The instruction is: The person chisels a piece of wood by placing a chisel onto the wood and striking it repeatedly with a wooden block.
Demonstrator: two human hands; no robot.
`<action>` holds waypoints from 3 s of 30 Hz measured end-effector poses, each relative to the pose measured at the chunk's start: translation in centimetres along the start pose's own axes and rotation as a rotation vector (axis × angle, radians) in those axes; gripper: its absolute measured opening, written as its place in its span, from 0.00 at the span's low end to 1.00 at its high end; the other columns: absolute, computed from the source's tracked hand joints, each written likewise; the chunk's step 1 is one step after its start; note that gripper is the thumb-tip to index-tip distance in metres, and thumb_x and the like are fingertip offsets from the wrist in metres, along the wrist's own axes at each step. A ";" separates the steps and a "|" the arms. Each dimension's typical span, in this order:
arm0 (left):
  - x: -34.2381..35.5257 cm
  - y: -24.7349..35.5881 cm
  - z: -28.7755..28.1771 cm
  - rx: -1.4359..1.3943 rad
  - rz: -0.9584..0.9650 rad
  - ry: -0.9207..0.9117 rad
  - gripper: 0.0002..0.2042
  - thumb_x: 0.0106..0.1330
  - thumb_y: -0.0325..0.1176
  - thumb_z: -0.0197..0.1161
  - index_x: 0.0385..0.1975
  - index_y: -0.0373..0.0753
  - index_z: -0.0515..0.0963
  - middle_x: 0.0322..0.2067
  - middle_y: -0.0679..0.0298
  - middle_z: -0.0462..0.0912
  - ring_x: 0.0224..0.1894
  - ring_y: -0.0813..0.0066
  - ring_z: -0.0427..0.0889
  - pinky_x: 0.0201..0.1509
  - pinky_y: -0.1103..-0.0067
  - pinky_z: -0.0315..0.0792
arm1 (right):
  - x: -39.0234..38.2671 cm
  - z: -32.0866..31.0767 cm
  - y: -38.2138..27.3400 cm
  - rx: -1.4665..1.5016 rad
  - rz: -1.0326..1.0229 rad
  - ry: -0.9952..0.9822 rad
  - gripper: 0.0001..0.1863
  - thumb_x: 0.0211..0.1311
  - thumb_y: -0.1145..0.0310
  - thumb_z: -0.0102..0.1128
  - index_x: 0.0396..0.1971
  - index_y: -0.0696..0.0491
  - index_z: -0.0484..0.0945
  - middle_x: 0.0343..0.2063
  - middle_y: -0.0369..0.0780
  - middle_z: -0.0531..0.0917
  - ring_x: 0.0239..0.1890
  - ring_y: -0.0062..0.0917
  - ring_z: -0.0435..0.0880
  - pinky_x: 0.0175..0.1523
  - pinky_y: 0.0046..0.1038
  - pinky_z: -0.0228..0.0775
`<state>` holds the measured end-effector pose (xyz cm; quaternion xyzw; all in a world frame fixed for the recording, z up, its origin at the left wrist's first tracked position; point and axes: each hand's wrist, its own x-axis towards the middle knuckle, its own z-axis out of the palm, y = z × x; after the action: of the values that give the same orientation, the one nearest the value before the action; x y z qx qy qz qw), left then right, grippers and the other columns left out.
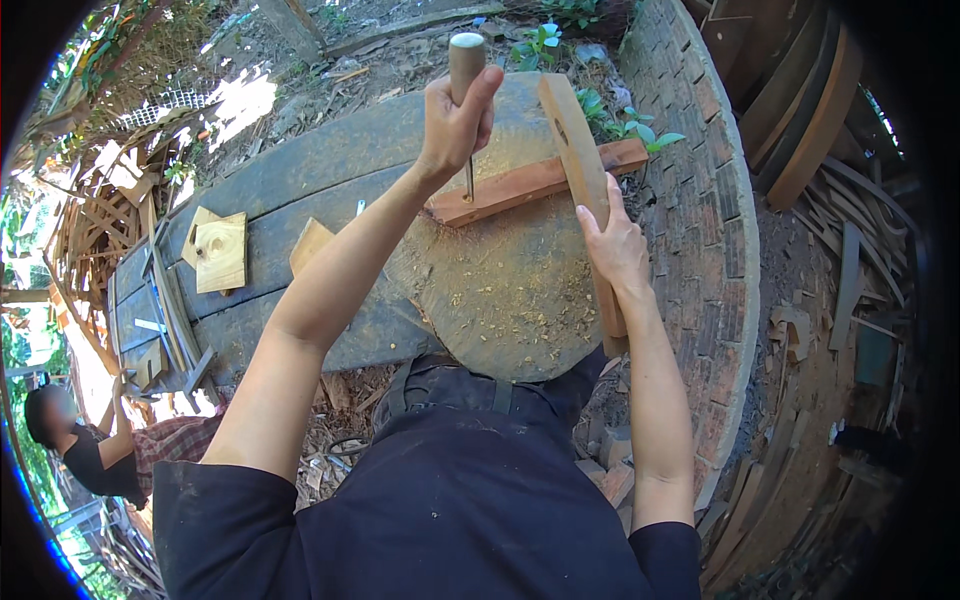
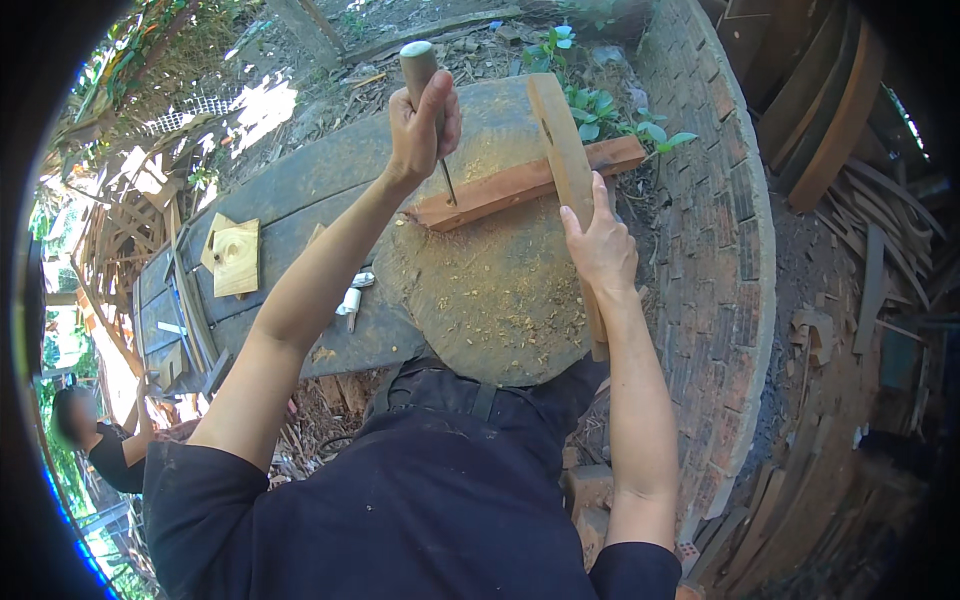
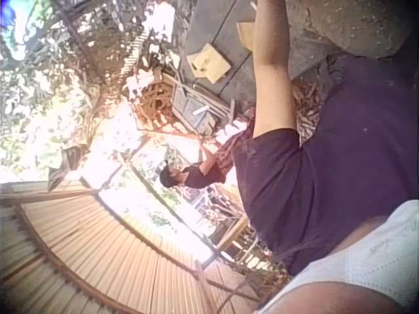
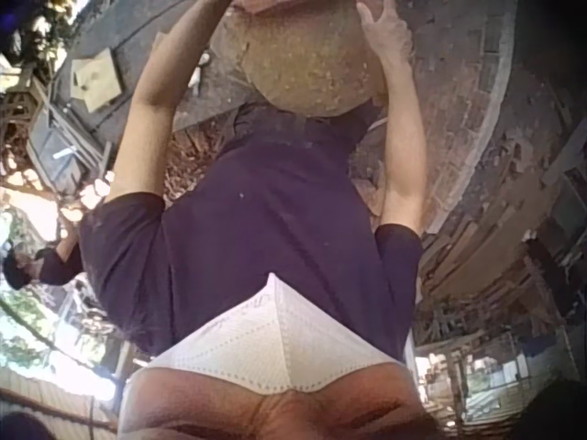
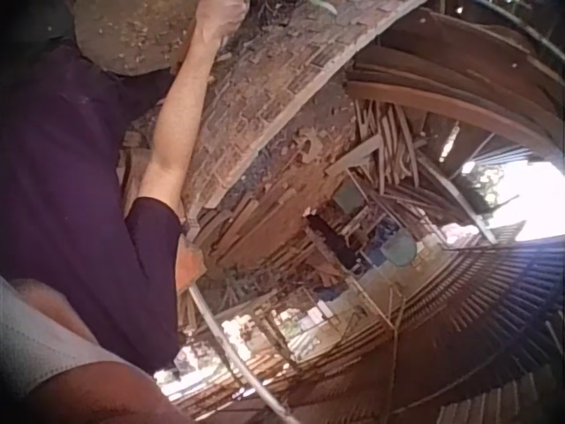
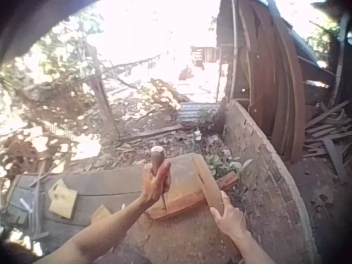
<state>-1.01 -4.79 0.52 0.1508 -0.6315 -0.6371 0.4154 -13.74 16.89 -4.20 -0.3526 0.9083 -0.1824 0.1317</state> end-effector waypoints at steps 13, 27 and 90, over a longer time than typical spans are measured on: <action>0.6 -1.5 -0.8 0.054 0.060 -0.148 0.27 0.70 0.58 0.50 0.21 0.38 0.71 0.09 0.68 0.67 0.08 0.85 0.64 0.10 0.85 0.54 | 0.2 0.3 0.1 0.040 -0.036 0.020 0.37 0.63 0.48 0.54 0.69 0.40 0.53 0.40 0.59 0.82 0.43 0.59 0.81 0.48 0.51 0.74; -2.3 -0.6 2.5 0.239 0.243 -0.191 0.21 0.57 0.48 0.71 0.29 0.32 0.82 0.19 0.65 0.79 0.21 0.83 0.73 0.24 0.81 0.66 | -1.0 -6.4 -2.3 0.557 -0.314 0.255 0.35 0.65 0.54 0.56 0.66 0.58 0.61 0.58 0.51 0.75 0.57 0.39 0.77 0.61 0.35 0.67; 0.3 -2.6 -0.7 0.017 0.140 0.685 0.22 0.68 0.52 0.60 0.20 0.41 0.68 0.15 0.74 0.65 0.17 0.87 0.62 0.20 0.84 0.57 | 0.4 0.0 -1.0 -0.026 0.064 0.054 0.39 0.62 0.47 0.55 0.71 0.40 0.53 0.35 0.57 0.84 0.41 0.52 0.84 0.45 0.48 0.77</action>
<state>-1.53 -5.84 -1.90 0.3153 -0.4696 -0.5143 0.6447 -13.45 15.88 -3.85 -0.3198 0.9247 -0.1756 0.1084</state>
